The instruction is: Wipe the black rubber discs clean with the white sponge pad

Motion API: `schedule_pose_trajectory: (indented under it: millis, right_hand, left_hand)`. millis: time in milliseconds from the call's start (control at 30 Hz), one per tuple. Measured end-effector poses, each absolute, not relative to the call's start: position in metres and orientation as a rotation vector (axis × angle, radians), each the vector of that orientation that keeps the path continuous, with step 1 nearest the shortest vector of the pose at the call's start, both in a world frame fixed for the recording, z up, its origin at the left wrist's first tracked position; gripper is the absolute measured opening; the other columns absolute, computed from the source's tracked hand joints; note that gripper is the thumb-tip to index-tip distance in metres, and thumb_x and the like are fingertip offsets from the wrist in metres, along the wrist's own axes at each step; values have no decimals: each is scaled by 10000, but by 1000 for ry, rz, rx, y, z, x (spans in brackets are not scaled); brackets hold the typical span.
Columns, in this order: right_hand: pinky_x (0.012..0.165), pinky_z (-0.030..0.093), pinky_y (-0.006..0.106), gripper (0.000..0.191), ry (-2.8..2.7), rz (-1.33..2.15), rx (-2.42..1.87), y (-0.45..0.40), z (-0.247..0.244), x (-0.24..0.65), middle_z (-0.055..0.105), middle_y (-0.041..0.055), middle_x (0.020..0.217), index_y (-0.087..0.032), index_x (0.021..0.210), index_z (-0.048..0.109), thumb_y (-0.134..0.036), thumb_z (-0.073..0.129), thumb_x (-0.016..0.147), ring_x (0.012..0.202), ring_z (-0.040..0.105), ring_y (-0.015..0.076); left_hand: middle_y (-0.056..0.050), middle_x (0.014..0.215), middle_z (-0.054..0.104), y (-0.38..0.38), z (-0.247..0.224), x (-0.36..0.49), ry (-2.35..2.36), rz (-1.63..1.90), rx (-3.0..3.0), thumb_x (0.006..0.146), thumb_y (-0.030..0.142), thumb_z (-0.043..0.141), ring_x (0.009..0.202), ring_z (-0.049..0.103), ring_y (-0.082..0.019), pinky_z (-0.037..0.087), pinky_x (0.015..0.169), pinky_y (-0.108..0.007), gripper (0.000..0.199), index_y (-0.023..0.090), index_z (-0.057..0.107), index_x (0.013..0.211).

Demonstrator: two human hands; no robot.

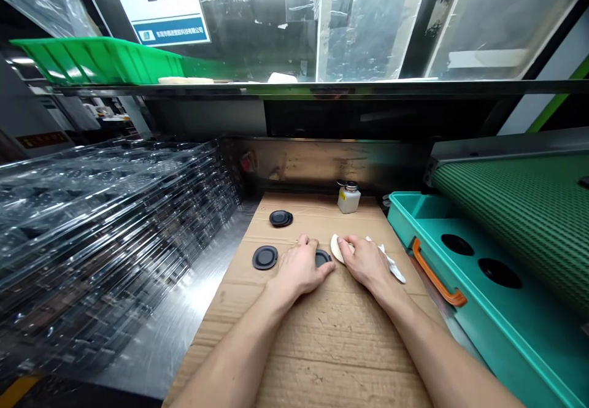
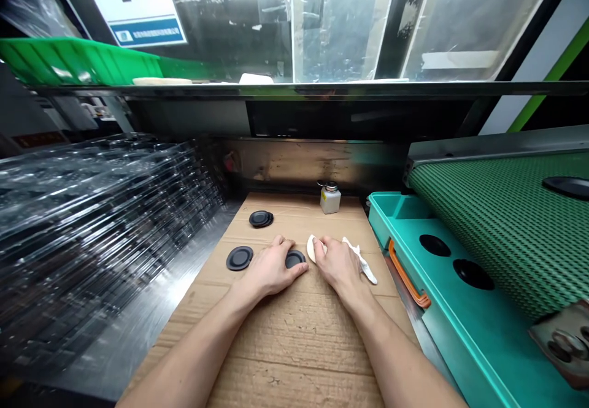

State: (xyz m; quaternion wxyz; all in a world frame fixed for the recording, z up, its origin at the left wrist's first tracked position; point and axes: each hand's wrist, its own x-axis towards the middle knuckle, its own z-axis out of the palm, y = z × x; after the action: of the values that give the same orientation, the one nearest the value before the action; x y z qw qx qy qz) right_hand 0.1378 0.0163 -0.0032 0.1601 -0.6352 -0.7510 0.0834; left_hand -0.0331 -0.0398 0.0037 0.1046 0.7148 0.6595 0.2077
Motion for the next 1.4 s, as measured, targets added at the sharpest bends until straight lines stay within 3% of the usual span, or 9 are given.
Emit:
schedule_pose_trajectory:
  millis: [133, 233, 400, 633, 733, 1067, 1233, 1400]
  right_hand:
    - [754, 414, 337, 469, -2136, 269, -1816, 17, -5, 138, 716, 78, 944, -298, 1047, 697, -558, 323, 935, 942, 641, 269]
    - [784, 409, 352, 476, -2150, 258, -1814, 18, -5, 138, 714, 89, 938, -289, 1024, 704, -552, 316, 938, 957, 634, 277]
    - [772, 410, 358, 487, -2157, 274, -1799, 17, -4, 139, 714, 87, 935, -291, 1016, 697, -557, 297, 937, 943, 635, 279]
    - [812, 405, 402, 516, -2119, 302, -1788, 16, -3, 138, 714, 94, 899, -272, 933, 703, -564, 278, 936, 912, 642, 289]
    - [804, 413, 395, 528, -2096, 310, -1778, 16, -3, 139, 713, 96, 871, -252, 897, 699, -559, 271, 940, 887, 650, 281]
    - [728, 442, 364, 481, -2051, 286, -1744, 15, -1, 140, 708, 108, 825, -220, 889, 691, -508, 310, 942, 813, 666, 274]
    - [740, 444, 379, 462, -2055, 285, -1727, 17, -2, 141, 710, 106, 838, -218, 900, 683, -494, 316, 945, 823, 665, 277]
    - [719, 446, 379, 461, -2078, 280, -1726, 16, -1, 141, 707, 108, 829, -213, 908, 676, -489, 310, 950, 800, 661, 276]
  left_hand:
    - [-142, 1144, 557, -43, 12, -36, 1886, 585, 2143, 707, 740, 532, 947, 613, -342, 454, 796, -422, 715, 226, 578, 1202]
    - [-121, 1151, 556, -45, 14, -36, 1801, 556, 2188, 577, 742, 658, 982, 598, -340, 461, 822, -414, 790, 248, 593, 1190]
    - [-81, 1086, 583, -47, 13, -34, 1711, 543, 2190, 675, 598, 671, 925, 615, -264, 476, 815, -352, 526, 254, 647, 1072]
    - [-104, 1037, 636, 0, 49, -99, 1984, 655, 2235, 694, 652, 617, 903, 623, -241, 473, 830, -325, 612, 172, 671, 1070]
    - [-138, 1056, 654, 38, 60, -139, 2182, 449, 2175, 630, 634, 677, 948, 626, -282, 473, 831, -337, 662, 136, 679, 1067]
    - [-149, 1190, 651, 96, 51, -151, 1983, 107, 2009, 513, 640, 744, 1036, 629, -294, 478, 855, -305, 896, 141, 589, 1241]
    - [-125, 1186, 658, 105, 51, -142, 1945, 17, 2034, 504, 543, 771, 1012, 635, -282, 472, 847, -294, 880, 153, 580, 1270]
    - [-89, 1028, 704, 108, 54, -133, 1948, 8, 2023, 527, 505, 761, 921, 642, -272, 483, 802, -318, 725, 177, 661, 1166]
